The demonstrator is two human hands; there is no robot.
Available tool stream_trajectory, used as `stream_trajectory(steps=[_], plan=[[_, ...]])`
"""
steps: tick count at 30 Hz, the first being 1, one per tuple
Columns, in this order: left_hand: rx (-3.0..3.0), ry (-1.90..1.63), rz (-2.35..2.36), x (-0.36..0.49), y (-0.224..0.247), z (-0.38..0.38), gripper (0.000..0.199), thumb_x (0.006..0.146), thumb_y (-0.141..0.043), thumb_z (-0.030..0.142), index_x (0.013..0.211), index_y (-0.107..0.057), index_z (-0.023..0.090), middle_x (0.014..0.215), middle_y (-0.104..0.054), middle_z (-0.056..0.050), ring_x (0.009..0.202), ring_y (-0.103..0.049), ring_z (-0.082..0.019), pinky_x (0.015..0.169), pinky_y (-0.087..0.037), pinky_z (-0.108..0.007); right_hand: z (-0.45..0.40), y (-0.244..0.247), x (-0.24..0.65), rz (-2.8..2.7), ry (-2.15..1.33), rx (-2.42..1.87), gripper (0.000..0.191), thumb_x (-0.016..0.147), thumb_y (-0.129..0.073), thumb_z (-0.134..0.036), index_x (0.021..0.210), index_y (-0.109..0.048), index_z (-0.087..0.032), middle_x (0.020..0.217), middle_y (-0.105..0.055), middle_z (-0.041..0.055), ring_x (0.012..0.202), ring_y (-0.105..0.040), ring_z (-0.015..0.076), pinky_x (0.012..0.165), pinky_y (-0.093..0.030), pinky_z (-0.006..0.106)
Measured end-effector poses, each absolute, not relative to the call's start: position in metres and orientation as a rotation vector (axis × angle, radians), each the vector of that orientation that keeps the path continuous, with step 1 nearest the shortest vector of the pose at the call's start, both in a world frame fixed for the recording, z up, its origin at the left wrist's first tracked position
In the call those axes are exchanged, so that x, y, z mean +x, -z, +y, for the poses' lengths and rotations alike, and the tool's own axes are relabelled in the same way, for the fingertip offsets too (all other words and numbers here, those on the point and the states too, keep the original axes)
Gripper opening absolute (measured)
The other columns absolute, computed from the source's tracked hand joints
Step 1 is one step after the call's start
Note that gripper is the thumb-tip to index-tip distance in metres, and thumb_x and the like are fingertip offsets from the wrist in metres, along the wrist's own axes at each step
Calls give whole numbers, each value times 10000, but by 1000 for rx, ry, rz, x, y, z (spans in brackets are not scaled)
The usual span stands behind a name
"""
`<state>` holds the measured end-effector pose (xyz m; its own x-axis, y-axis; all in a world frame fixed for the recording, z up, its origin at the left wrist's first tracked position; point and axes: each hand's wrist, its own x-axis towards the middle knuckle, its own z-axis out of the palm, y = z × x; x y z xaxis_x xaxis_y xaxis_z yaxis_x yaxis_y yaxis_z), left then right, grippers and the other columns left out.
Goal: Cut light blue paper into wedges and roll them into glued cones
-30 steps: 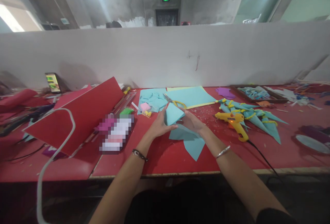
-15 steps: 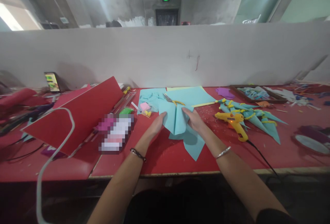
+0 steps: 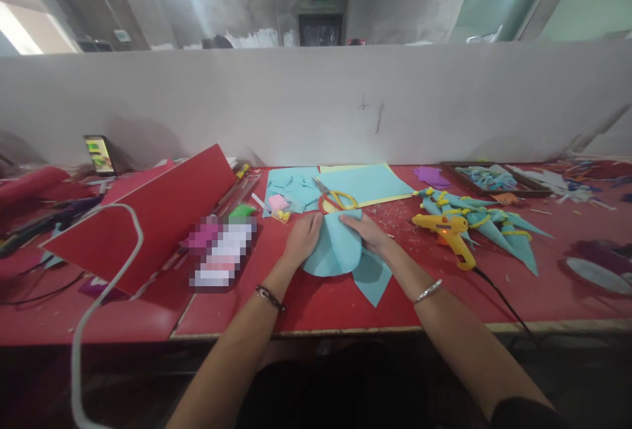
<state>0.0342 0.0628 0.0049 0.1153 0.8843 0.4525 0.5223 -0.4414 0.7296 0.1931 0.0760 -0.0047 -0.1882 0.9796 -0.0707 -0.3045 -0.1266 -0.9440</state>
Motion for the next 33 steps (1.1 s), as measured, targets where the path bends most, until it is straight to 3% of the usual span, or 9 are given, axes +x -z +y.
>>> stream_trajectory(steps=[3, 8, 17, 33], plan=[[1928, -1249, 1406, 34, -2, 65, 360, 826, -361, 372, 575, -510, 162, 544, -501, 12, 563, -474, -138, 529, -344, -241, 77, 5, 193, -1039, -1526, -969, 224, 579, -730, -307, 748, -645, -188, 704, -693, 14, 615, -619, 148, 582, -505, 259], [1848, -1257, 1416, 31, -3, 68, 371, 768, -423, 417, 493, -410, 168, 490, -381, 44, 508, -370, -101, 482, -265, -223, 86, 11, 196, -1023, -1446, -1025, 239, 633, -684, -395, 734, -628, -185, 652, -674, 11, 579, -609, 143, 557, -489, 254], [1807, -1271, 1396, 30, -4, 67, 365, 747, -433, 443, 517, -442, 159, 503, -352, 44, 523, -342, -94, 487, -255, -216, 95, 21, 201, -1109, -1350, -1124, 313, 614, -685, -452, 762, -649, -178, 709, -683, 27, 621, -622, 162, 553, -480, 260], [1854, -1335, 1565, 25, -6, 69, 334, 749, -430, 313, 457, -331, 183, 468, -300, 45, 505, -325, -102, 489, -220, -224, 95, 20, 200, -1262, -1184, -1106, 296, 594, -690, -462, 606, -632, -172, 521, -596, -19, 474, -504, 112, 471, -395, 230]])
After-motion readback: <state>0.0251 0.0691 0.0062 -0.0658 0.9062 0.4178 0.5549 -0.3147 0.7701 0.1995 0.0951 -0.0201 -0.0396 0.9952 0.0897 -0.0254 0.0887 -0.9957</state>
